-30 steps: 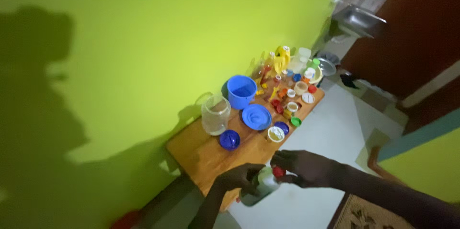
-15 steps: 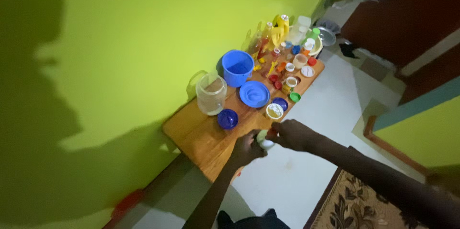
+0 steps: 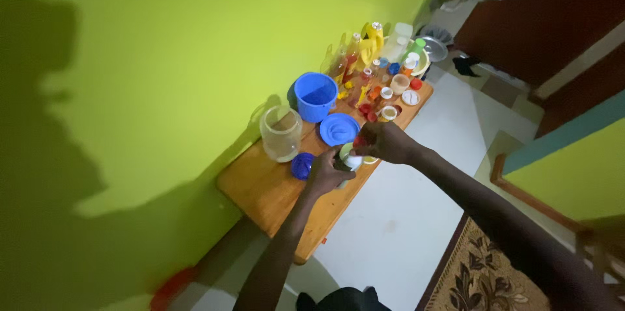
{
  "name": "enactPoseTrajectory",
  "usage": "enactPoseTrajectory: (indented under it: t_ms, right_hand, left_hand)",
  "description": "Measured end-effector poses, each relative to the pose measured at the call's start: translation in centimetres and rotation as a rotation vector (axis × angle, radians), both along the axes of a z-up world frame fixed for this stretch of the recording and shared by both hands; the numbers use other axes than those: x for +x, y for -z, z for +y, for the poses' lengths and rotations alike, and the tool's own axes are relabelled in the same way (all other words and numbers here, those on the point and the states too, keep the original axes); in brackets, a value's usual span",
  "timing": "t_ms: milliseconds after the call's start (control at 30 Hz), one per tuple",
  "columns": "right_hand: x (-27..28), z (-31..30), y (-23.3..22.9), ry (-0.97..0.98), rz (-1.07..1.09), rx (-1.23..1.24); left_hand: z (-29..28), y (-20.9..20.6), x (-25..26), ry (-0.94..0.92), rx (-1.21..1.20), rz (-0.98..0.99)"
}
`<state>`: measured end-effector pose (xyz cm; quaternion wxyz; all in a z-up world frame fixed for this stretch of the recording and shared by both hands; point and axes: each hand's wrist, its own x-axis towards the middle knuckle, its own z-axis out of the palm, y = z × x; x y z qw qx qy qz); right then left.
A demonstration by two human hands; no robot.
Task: The person removes several containers from a wall shelf, opens each one by hand, and places the containers and lids on a wooden table. Items handled include a red-capped bottle, a clear jar with a blue lid, a blue bucket, and multiple small jars and tubs.
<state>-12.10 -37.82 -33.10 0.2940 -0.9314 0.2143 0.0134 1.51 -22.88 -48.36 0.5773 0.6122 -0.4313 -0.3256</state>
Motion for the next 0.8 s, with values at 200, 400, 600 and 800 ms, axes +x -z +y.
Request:
enactPoseTrajectory:
  t_ms: [200,400,600,800]
  right_hand:
    - [0.8,-1.5,-2.3,-0.096,-0.213,0.095]
    - [1.6,-1.4,-5.2,-0.137,-0.435,0.171]
    - [3.3,-0.9,-6.2,0.152,-0.442,-0.105]
    - [4.2,-2.6,-7.2,-0.061,-0.574,0.054]
  left_hand:
    - [-1.0,-2.4,1.3,0.134,-0.197,0.21]
    - [-1.6,-6.4,2.8,0.006,-0.17,-0.017]
    - [-2.4,-10.0,3.8,-0.091,-0.126,-0.168]
    - [-2.6,-11.1,4.7,-0.049,-0.191,-0.057]
